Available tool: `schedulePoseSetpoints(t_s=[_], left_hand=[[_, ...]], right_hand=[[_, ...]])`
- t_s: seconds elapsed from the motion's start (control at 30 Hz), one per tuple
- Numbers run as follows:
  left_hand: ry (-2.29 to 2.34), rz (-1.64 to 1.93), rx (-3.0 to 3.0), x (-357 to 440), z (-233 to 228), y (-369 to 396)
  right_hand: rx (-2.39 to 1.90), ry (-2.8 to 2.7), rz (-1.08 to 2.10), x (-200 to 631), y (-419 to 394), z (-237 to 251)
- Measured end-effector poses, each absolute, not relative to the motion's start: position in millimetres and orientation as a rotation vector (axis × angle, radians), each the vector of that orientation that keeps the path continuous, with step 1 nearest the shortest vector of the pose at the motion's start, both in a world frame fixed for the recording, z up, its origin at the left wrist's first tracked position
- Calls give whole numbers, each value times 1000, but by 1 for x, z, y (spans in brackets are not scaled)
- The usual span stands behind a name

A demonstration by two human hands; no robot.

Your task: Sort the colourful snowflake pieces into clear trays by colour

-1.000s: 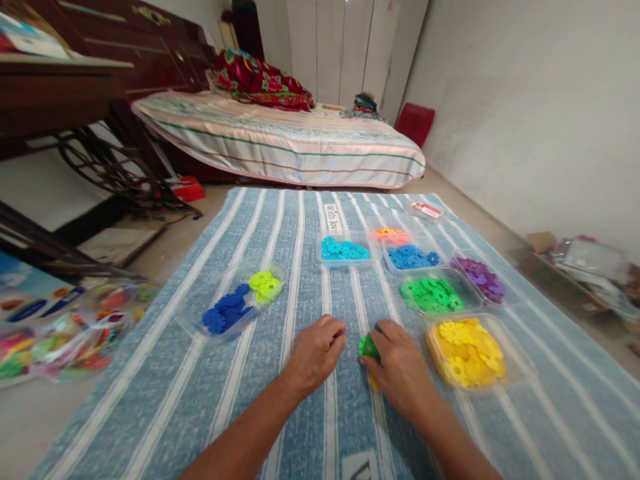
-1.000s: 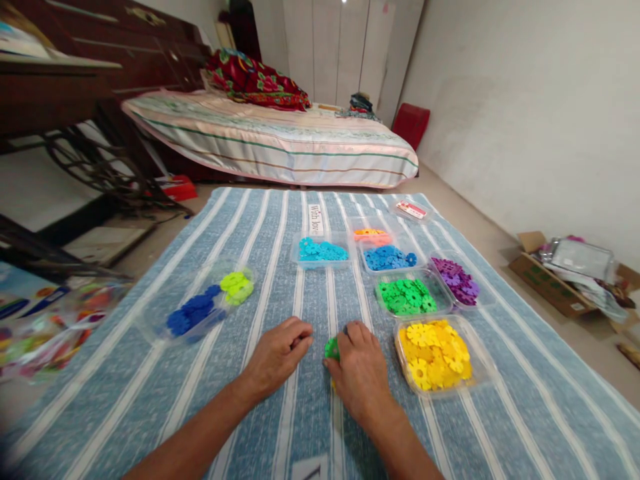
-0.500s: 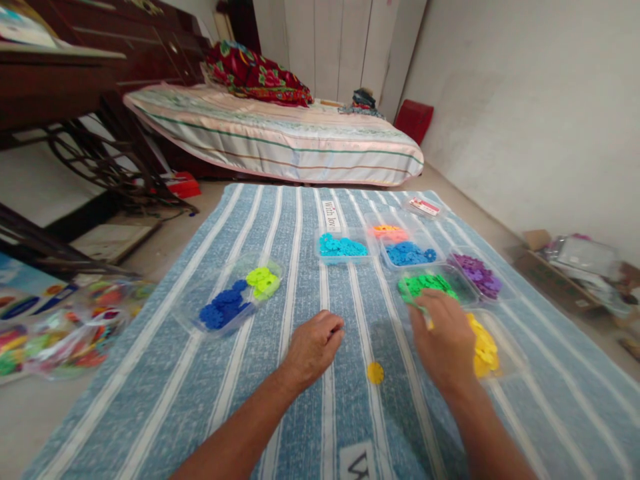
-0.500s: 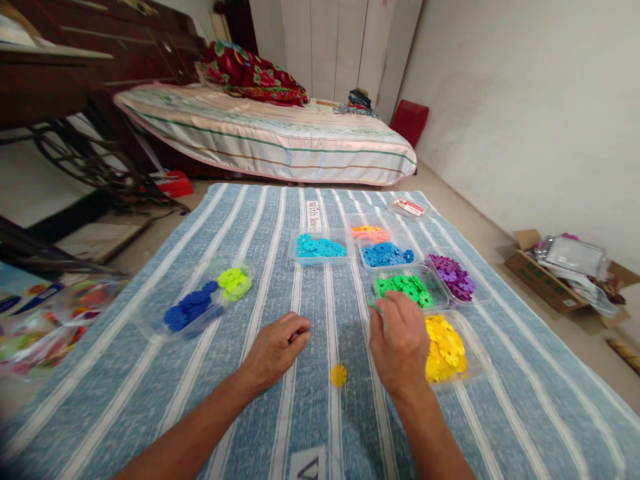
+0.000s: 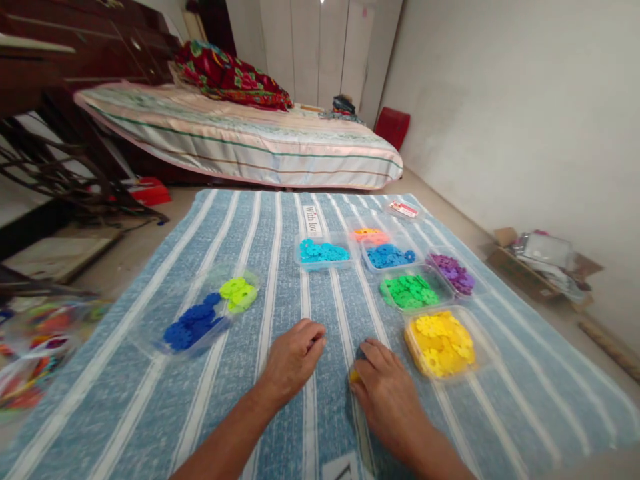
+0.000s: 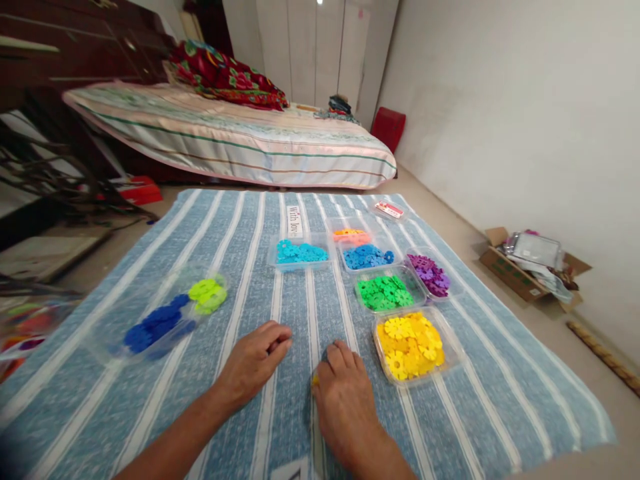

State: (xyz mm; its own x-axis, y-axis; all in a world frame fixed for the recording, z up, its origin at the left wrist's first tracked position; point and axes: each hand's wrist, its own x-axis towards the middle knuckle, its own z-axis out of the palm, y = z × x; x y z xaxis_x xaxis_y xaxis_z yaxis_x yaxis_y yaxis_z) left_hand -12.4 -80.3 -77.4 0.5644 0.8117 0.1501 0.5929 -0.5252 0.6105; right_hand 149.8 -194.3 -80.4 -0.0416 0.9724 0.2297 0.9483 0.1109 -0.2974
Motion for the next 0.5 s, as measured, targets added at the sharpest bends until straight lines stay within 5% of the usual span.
schedulePoseSetpoints(t_s=[0.27,0.5], left_hand=[[1123,556,2317,-13,-75,-80],[1137,514,2288,-15,-78,-78]], right_hand=[[-1718,-1898,144,160,-196,-65],[-1920,-1698,-298,231,-202,-32]])
